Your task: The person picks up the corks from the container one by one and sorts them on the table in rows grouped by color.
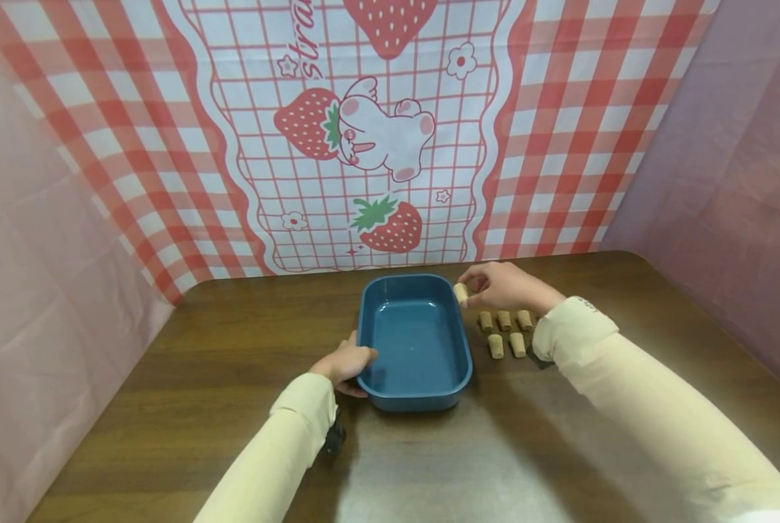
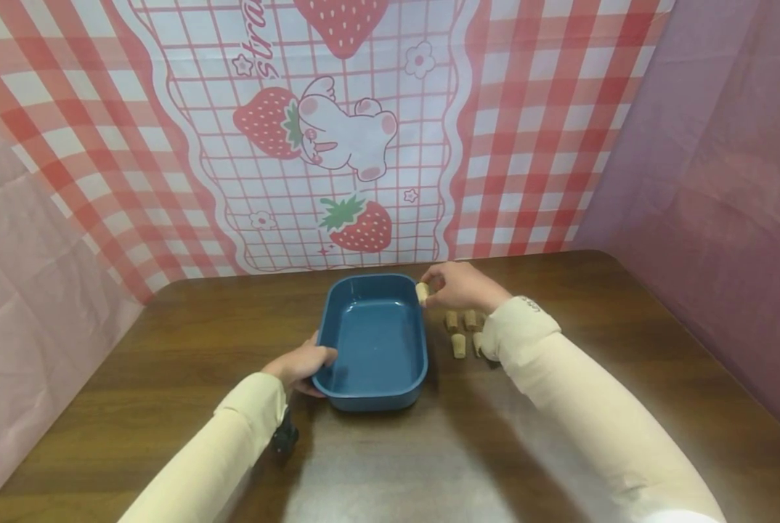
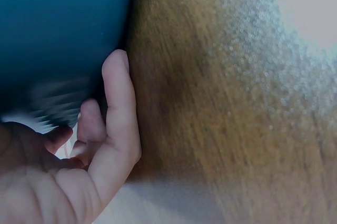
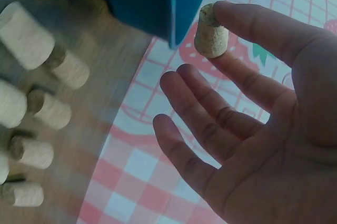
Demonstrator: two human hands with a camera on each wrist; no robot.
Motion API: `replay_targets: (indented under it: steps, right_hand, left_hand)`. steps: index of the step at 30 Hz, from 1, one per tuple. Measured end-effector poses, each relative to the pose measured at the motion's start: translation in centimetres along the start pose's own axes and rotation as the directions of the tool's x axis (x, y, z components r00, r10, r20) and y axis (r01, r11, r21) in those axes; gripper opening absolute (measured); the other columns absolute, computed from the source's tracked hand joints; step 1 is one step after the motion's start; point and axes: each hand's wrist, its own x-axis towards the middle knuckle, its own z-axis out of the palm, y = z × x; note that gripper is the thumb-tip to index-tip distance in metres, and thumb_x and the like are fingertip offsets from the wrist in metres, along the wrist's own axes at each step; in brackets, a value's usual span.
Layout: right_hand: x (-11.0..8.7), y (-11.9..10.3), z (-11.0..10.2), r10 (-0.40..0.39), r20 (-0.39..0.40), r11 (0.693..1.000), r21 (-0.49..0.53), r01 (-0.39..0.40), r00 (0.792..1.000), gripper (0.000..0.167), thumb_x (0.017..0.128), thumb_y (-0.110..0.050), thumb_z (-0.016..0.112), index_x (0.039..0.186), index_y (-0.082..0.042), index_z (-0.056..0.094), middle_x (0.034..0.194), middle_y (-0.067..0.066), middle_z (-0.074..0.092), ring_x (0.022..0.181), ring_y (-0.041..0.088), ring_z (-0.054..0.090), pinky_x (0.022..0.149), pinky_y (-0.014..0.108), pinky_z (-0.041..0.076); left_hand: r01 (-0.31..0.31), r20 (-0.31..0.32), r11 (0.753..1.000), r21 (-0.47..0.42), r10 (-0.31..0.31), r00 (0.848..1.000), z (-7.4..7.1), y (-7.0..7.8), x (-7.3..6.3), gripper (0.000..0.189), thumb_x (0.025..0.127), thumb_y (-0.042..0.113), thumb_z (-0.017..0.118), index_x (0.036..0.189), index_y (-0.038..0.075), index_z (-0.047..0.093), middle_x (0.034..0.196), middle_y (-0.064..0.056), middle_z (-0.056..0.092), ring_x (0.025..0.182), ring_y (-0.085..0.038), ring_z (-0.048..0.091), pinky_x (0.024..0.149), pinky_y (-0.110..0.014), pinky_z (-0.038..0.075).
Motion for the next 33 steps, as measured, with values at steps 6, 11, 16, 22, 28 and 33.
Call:
replay_targets:
  steps: [6, 11, 16, 22, 28, 33]
  right_hand:
    - [-1.0, 1.7, -0.5, -0.013, 0.005, 1.000, 0.007, 0.013, 1.000, 0.046, 0.094, -0.024, 0.071, 0.132, 0.001, 0.062, 0.116, 0.021, 0.066, 0.106, 0.037, 0.063, 0.086, 0.052, 0.057]
    - [-2.0, 2.8, -0.8, -0.012, -0.008, 1.000, 0.005, 0.012, 1.000, 0.046, 0.094, -0.023, 0.071, 0.132, 0.002, 0.061, 0.115, 0.021, 0.066, 0.106, 0.038, 0.063, 0.086, 0.053, 0.057]
    - [-2.8, 3.9, -1.3, -0.009, -0.026, 1.000, 0.008, 0.009, 1.000, 0.045, 0.094, -0.022, 0.071, 0.130, 0.003, 0.062, 0.113, 0.021, 0.066, 0.104, 0.037, 0.063, 0.085, 0.054, 0.056]
    - [-3.7, 5.3, -1.6, 0.013, -0.019, 1.000, 0.021, -0.012, 1.000, 0.045, 0.093, -0.022, 0.071, 0.131, 0.002, 0.062, 0.112, 0.019, 0.066, 0.104, 0.036, 0.062, 0.084, 0.054, 0.056]
    - [-4.8, 6.8, -1.3, 0.020, -0.024, 0.999, 0.044, -0.019, 1.000, 0.044, 0.092, -0.019, 0.073, 0.128, 0.003, 0.062, 0.105, 0.013, 0.067, 0.097, 0.030, 0.063, 0.079, 0.047, 0.056]
    - [-5.7, 8.2, -0.8, 0.027, -0.042, 0.998, 0.054, -0.024, 0.999, 0.043, 0.091, -0.020, 0.074, 0.126, 0.002, 0.063, 0.100, 0.008, 0.067, 0.092, 0.024, 0.063, 0.077, 0.041, 0.054]
  left_hand:
    - [-0.005, -0.008, 1.000, 0.001, 0.005, 1.000, 0.0, -0.1, 0.0, 0.081, 0.077, 0.005, 0.047, 0.154, 0.001, 0.022, 0.144, -0.027, 0.025, 0.102, -0.041, 0.057, 0.061, -0.042, 0.065]
    - [0.000, -0.002, 1.000, 0.003, 0.000, 1.000, -0.1, -0.1, 0.0, 0.082, 0.078, 0.006, 0.046, 0.156, 0.002, 0.020, 0.146, -0.027, 0.024, 0.103, -0.041, 0.056, 0.062, -0.042, 0.065]
    - [0.010, 0.002, 1.000, 0.013, -0.010, 1.000, 0.0, -0.1, 0.1, 0.082, 0.079, 0.007, 0.046, 0.157, 0.002, 0.018, 0.148, -0.026, 0.024, 0.103, -0.040, 0.056, 0.061, -0.041, 0.065]
    - [0.013, -0.002, 1.000, 0.013, -0.013, 1.000, 0.0, -0.1, 0.1, 0.082, 0.079, 0.007, 0.045, 0.156, 0.002, 0.018, 0.147, -0.026, 0.024, 0.104, -0.040, 0.056, 0.061, -0.042, 0.065]
    - [0.008, -0.004, 1.000, 0.008, -0.008, 1.000, 0.0, -0.1, 0.0, 0.081, 0.079, 0.007, 0.046, 0.155, 0.002, 0.020, 0.147, -0.026, 0.024, 0.103, -0.040, 0.056, 0.061, -0.042, 0.065]
    - [0.009, 0.001, 1.000, 0.015, -0.010, 1.000, 0.0, 0.1, 0.0, 0.083, 0.080, 0.007, 0.046, 0.157, 0.003, 0.017, 0.150, -0.026, 0.022, 0.104, -0.040, 0.057, 0.061, -0.042, 0.065]
